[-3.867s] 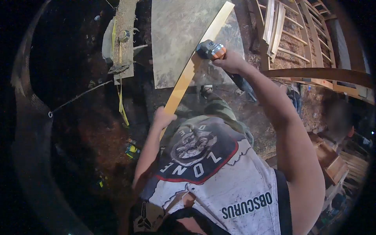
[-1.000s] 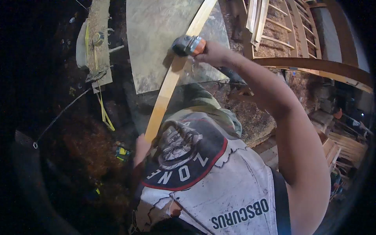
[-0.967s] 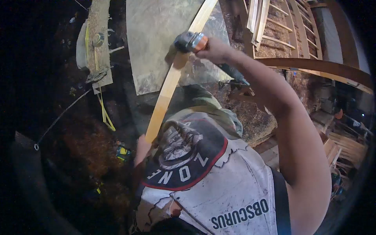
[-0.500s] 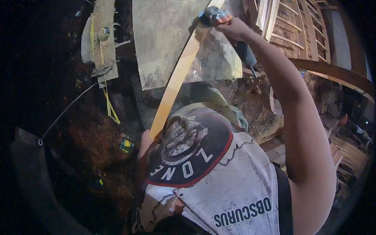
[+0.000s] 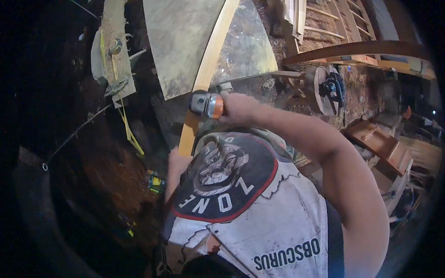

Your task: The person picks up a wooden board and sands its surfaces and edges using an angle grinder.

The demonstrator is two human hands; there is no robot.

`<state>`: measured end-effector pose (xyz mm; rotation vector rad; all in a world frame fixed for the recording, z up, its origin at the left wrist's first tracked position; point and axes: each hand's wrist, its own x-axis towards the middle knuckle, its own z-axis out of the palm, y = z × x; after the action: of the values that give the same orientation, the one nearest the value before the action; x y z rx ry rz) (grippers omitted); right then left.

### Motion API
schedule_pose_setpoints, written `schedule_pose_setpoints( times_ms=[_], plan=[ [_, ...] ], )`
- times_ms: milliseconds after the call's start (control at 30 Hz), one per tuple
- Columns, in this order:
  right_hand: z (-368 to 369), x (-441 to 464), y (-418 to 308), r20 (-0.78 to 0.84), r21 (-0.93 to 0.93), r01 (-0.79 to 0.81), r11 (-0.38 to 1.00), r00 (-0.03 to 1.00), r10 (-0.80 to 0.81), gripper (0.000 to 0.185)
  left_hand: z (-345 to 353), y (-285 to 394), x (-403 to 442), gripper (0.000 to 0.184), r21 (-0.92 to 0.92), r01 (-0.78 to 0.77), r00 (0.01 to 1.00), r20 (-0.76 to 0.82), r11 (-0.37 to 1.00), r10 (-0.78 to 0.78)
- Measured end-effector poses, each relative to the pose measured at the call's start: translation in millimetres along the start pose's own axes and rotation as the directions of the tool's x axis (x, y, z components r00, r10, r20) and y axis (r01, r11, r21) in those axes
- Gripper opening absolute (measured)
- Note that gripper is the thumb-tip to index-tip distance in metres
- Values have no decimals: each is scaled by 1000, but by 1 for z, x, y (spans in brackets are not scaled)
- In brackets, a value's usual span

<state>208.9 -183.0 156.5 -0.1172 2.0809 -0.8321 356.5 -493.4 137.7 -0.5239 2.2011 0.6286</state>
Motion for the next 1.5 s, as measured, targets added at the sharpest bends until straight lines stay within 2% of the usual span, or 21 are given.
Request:
schedule_pose_setpoints(
  times_ms=[133, 200, 267, 333, 367, 533, 633, 733, 800, 867, 933, 1000, 1067, 1133, 1167, 1200, 1300, 1400, 1433, 1467, 1500],
  plan=[
    [-23, 12, 22, -1, -31, 28, 999, 1000, -28, 48, -1, 6, 2, 37, -11, -15, 999, 39, 1000, 15],
    [-46, 30, 49, -124, 198, 144, 970, 985, -121, 47, 4, -3, 7, 38, -77, 18, 997, 71, 997, -13],
    [-68, 46, 70, -227, 320, 137, 938, 972, -65, 45, 11, -15, 8, 38, -139, 71, 993, 106, 988, -56],
    [-95, 67, 88, -277, 291, 164, 943, 957, -81, 43, 16, -27, 9, 39, 1, -6, 1000, -4, 1000, 6],
    [-115, 67, 80, -257, 242, 111, 964, 965, -46, 42, 23, -40, 9, 39, 6, -12, 1000, -13, 1000, 12],
    [-185, 100, 88, -400, 148, 131, 980, 915, -62, 44, 31, -81, 6, 46, 157, 45, 995, -97, 987, -30],
    [-230, 132, 113, -442, 94, 135, 986, 893, -81, 45, 24, -75, 2, 47, 119, 44, 998, -54, 992, -38],
    [-276, 126, 109, -464, 37, 137, 990, 880, -105, 46, 20, -68, 10, 47, 101, 27, 999, -29, 994, -24],
    [-300, 110, 96, -545, -23, 108, 994, 832, -103, 46, 19, -65, 18, 48, 87, 7, 1000, -27, 996, -5],
    [-323, 95, 88, -531, -31, 124, 992, 839, -122, 46, 20, -62, 26, 49, 69, -13, 1000, -23, 998, 15],
    [-345, 85, 81, -626, -86, 39, 996, 775, -84, 47, 18, -60, 32, 49, 55, -28, 999, -23, 998, 30],
    [-369, 71, 73, -603, -20, -52, 998, 798, 29, 42, 16, -61, 33, 50, 51, -39, 999, -23, 998, 40],
    [-388, 58, 68, -658, -63, -98, 993, 752, 33, 47, 17, -61, 38, 50, 49, -52, 998, -31, 997, 53],
    [-423, 62, 106, -739, -20, 28, 999, 673, -33, 52, 18, -62, 42, 51, 52, -73, 997, -37, 996, 75],
    [-421, 35, 78, -739, -71, -144, 987, 672, 45, 53, 18, -66, 42, 51, 53, -78, 996, -41, 996, 80],
    [-428, 31, 85, -743, -6, -61, 998, 668, 36, 54, 17, -67, 43, 51, 52, -86, 995, -42, 995, 89],
    [-406, 26, 91, -781, -45, -46, 998, 624, -6, 54, 17, -74, 43, 52, 64, -121, 990, -64, 991, 125],
    [-358, 15, 88, -618, 33, -65, 997, 783, 72, 41, 14, -74, 45, 53, 76, -182, 978, -87, 980, 188],
    [-305, 13, 92, -667, -104, 34, 994, 739, -95, 40, 16, -80, 48, 53, 75, -211, 971, -100, 974, 218],
    [-270, 8, 76, -664, -88, 107, 990, 735, -138, 37, 15, -80, 50, 54, 79, -252, 959, -113, 965, 259],
    [-241, -9, 48, -594, 22, 139, 990, 799, -99, 40, 14, -80, 54, 54, 82, -284, 949, -120, 955, 293]
  ],
)
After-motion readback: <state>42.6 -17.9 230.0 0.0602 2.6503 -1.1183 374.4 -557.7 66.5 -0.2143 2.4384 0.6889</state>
